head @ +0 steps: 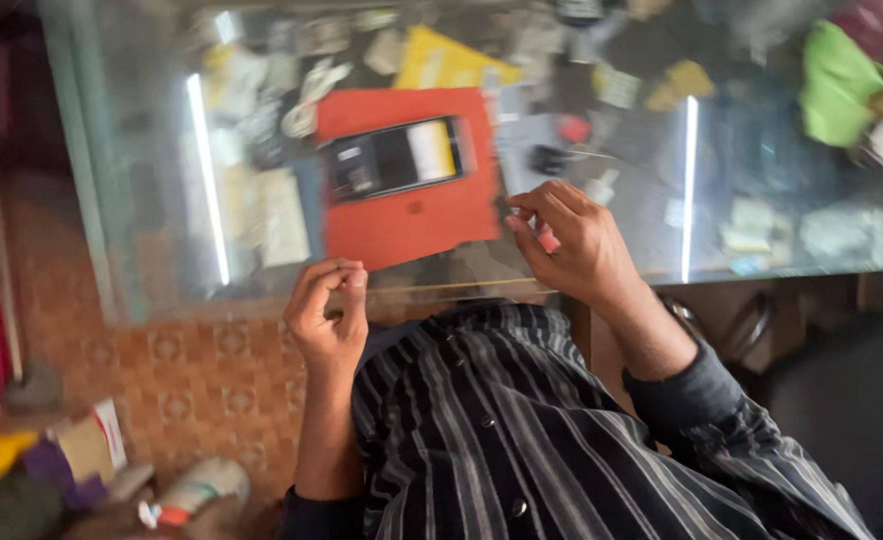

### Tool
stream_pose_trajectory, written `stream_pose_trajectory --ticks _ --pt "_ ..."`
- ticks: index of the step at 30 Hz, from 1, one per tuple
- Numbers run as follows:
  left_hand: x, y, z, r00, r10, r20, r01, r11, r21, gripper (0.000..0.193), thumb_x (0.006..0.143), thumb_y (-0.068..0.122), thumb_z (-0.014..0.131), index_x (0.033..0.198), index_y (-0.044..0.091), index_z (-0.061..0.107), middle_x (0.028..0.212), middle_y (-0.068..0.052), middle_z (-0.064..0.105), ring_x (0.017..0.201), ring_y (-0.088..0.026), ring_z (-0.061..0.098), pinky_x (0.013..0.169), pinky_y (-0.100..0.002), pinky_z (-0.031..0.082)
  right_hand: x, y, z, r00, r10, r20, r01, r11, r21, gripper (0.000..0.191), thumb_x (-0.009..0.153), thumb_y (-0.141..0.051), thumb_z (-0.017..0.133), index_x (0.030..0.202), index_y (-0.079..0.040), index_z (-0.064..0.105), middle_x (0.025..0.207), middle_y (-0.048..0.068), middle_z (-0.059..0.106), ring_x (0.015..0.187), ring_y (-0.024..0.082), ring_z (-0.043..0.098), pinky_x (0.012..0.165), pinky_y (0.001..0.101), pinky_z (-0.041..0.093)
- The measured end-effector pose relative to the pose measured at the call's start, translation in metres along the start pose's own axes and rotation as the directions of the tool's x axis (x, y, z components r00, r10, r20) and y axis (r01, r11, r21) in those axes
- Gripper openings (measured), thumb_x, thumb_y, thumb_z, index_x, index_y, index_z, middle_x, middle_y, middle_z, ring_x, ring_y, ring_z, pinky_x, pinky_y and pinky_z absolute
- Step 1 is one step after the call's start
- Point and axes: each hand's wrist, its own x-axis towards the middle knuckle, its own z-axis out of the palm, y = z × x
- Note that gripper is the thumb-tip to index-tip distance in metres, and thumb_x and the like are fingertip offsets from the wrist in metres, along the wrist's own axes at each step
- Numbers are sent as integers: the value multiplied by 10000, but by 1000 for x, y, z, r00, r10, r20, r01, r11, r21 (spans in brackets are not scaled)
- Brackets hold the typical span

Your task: The person repairs a disassembled smartphone on a red mat at a glass counter. They reposition the phone body, use a screwdriver on its internal components, apply adhesive from a glue bottle, and handle the rear camera module and back cover while reassembling the device.

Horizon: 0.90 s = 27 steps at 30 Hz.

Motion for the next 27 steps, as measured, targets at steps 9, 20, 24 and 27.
stream_pose_trajectory --ticks 9,20,24,27 --pt "-49 -74 -226 928 -162 -337 125 984 -128 118 921 -13 780 997 -25 690 1061 -112 706 909 -153 680 743 -271 571 68 -178 185 939 -302 163 303 953 22 241 893 -75 765 1104 -4 674 1095 167 674 1018 368 670 857 446 561" --pt "-94 -213 -484 839 -319 -441 302 947 -111 151 868 -56 792 918 -7 658 1029 -99 708 934 -151 678 779 -261 559 174 -336 382 899 -324 293 372 920 -123 371 916 -201 745 1199 24 660 1269 250 639 1203 427 605 1022 495 488" --pt "-65 -245 -517 800 -395 -451 316 917 -241 162 868 -57 791 910 2 646 1015 -87 701 920 -138 672 791 -260 556 253 -352 405 863 -419 282 478 858 -186 427 948 -265 751 1237 33 651 1294 257 636 1257 433 598 1065 498 484" --pt "-23 -265 -529 876 -268 -401 214 961 -174 159 866 -55 783 913 3 643 1018 -101 694 991 -161 681 852 -277 553 356 -352 442 883 -318 346 423 857 -293 357 988 -293 747 1133 24 667 1135 248 662 1121 419 642 997 510 519"
